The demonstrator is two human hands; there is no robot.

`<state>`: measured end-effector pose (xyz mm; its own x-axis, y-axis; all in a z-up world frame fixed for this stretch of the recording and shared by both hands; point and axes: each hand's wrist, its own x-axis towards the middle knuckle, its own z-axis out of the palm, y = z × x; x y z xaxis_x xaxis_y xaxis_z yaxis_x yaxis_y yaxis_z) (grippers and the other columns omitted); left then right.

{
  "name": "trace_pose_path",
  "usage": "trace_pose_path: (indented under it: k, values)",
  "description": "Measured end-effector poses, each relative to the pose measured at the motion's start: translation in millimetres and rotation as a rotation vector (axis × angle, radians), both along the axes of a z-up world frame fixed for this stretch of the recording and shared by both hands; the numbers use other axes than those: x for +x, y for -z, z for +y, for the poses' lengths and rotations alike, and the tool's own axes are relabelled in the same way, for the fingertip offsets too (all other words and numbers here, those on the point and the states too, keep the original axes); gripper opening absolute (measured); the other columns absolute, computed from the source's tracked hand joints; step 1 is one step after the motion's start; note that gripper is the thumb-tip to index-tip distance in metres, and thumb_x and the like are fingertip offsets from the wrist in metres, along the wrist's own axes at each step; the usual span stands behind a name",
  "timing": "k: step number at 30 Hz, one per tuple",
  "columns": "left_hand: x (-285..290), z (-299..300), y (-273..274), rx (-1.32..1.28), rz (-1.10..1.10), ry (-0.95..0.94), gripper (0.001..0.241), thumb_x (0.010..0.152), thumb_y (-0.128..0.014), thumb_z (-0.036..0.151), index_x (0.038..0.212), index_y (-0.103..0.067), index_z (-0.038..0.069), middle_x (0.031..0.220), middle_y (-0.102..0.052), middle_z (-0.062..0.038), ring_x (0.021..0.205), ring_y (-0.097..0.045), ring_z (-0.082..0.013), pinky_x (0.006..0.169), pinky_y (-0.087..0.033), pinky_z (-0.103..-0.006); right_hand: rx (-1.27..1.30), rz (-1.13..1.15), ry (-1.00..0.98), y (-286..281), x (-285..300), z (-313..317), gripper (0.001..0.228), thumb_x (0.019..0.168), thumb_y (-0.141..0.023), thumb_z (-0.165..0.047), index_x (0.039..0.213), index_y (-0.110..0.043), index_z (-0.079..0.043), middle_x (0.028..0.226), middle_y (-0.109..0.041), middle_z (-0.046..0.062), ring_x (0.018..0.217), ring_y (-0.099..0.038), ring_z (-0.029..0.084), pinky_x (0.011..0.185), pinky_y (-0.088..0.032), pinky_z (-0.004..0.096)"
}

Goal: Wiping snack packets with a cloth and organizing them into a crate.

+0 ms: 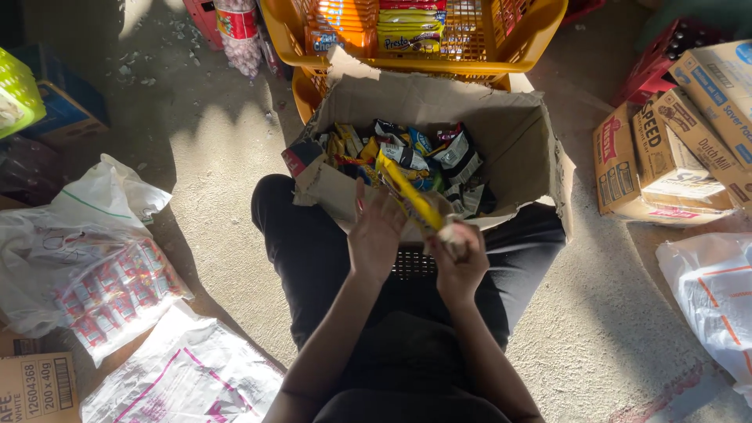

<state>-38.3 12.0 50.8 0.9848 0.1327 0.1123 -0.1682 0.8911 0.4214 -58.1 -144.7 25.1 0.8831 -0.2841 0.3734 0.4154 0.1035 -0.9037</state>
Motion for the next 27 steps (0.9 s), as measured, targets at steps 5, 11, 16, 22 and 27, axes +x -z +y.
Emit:
trace_pose_path:
  k: [5,11,16,22,27]
  values:
    - [-11.9,-6.3,-15.1,-0.098,0.012,0.263,0.071,0.100,-0.051,0.025,0.163,-0.021,0.013,0.154,-0.047,-0.013,0.142,-0.049,-0.0265,0.117,-0.046,-0.0413,-0.596,-0.347,-0.205,-44.6,-34.1,10.6,0.031,0.086,-0.080,-0.002,0.117,-0.075,-0.007,0.114,-0.071,0.006,0.104,-0.068,0.021,0.090,-0.057,0.031]
    - [-14.0,-23.9,58.5,-0.203,-0.332,0.400,0.057,0.120,-0.043,0.017,0.173,-0.029,0.000,0.153,-0.054,-0.022,0.134,-0.060,-0.0265,0.112,-0.051,-0.0378,-0.639,-0.374,-0.123,-59.0,-23.3,22.3,0.050,0.096,-0.062,-0.001,0.145,-0.055,0.001,0.149,-0.050,0.021,0.144,-0.047,0.038,0.119,-0.042,0.045]
    - [-33.4,-24.4,-18.0,0.368,-0.363,0.086,0.055,0.111,-0.036,0.030,0.161,-0.028,0.007,0.155,-0.049,-0.013,0.135,-0.059,-0.0193,0.113,-0.052,-0.0353,-0.547,-0.280,-0.131,-49.4,-31.4,27.1,0.058,0.108,-0.045,-0.014,0.161,-0.030,0.004,0.172,-0.017,0.028,0.159,-0.029,0.042,0.127,-0.032,0.051]
    - [-22.6,-12.4,12.1,-0.294,-0.371,0.436,0.052,0.121,-0.039,0.029,0.165,-0.033,0.004,0.153,-0.052,-0.020,0.136,-0.059,-0.0289,0.111,-0.052,-0.0424,-0.978,-0.340,-0.291,-53.3,-53.2,45.3,0.057,0.103,-0.049,-0.022,0.156,-0.041,-0.002,0.169,-0.021,0.025,0.160,-0.010,0.047,0.128,-0.013,0.061]
    - [-28.1,-20.8,86.3,0.022,-0.116,0.334,0.058,0.116,-0.045,0.031,0.167,-0.033,0.004,0.156,-0.045,-0.018,0.139,-0.051,-0.0255,0.117,-0.047,-0.0404,-0.954,-0.273,-0.087,-53.5,-11.0,31.5,0.059,0.108,-0.030,-0.022,0.162,-0.035,0.000,0.173,-0.010,0.029,0.161,-0.004,0.048,0.131,-0.007,0.064]
